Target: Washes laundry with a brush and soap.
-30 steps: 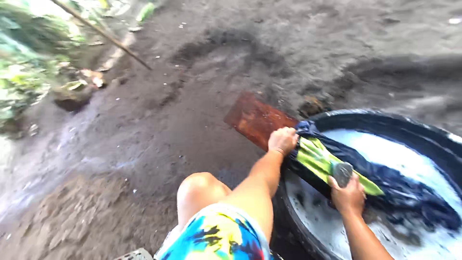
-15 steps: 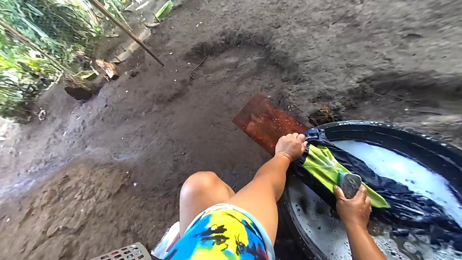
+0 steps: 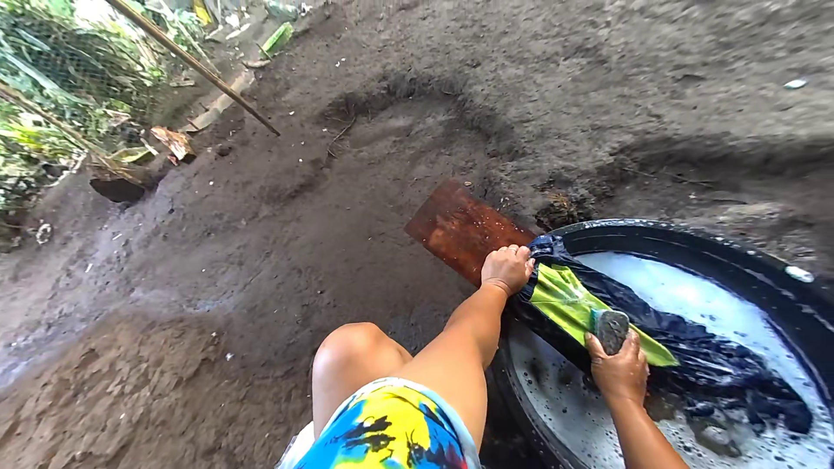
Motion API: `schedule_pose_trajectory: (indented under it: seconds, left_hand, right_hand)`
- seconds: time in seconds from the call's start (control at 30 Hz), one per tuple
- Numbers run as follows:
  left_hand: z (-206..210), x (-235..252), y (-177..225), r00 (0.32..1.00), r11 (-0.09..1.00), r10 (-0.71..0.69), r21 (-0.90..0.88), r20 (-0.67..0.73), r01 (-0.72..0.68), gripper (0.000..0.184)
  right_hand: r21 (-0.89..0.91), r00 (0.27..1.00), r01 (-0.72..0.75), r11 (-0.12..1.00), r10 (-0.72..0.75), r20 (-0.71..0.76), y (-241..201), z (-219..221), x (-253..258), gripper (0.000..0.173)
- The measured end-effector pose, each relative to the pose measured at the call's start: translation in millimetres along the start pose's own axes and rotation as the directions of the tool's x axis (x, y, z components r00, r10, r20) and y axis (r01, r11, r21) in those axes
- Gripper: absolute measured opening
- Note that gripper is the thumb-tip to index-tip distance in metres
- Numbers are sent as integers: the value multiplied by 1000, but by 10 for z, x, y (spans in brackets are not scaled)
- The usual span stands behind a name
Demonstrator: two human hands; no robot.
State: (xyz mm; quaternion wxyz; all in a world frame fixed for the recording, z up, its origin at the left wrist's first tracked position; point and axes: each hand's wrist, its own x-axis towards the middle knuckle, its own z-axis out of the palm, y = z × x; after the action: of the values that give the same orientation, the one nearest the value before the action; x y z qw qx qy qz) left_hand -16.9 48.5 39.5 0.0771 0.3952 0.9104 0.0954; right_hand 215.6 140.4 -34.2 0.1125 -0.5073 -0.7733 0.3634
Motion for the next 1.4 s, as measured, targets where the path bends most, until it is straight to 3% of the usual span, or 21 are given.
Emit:
schedule_pose_trajectory:
  seconds: [0.9,0.97,1.03,1.13,1.23,1.3,1.4]
  left_hand:
    - [-50,-6,20,999,999,-21,24,29,20,45]
    - [-59,-17,24,999,1000,-17,20,28,16,44]
    - [-63,-17,27,1000,1000,-12,20,20,12,44]
    - [-73,-17,29,1000,1000,-10,19,15,10,44]
    - [-64,-18,11,1000,1000,-10,19,19,10,44]
    - [-64,-11,7,1000,1000,-10,16,11,10,44]
    - [-43,-1,4,1000,1000,-8,14,-1,8,44]
  right_hand:
    - [11,1000,-26,1000,26,3,-7,10,4,84]
    - [92,1000,-27,995,27,1,9,5,19,82]
    - [307,1000,-13,952,15,-4,34,-40,46,78]
    - [628,987,-74,775,-31,155,106,-262,92,69]
    - [692,871,-292,661,-116,478,290,-576,144,59]
    - [596,709,-460,658,-132,693,439,-706,168,59]
    - [390,486,-570,723,-85,870,600,-584,67,47]
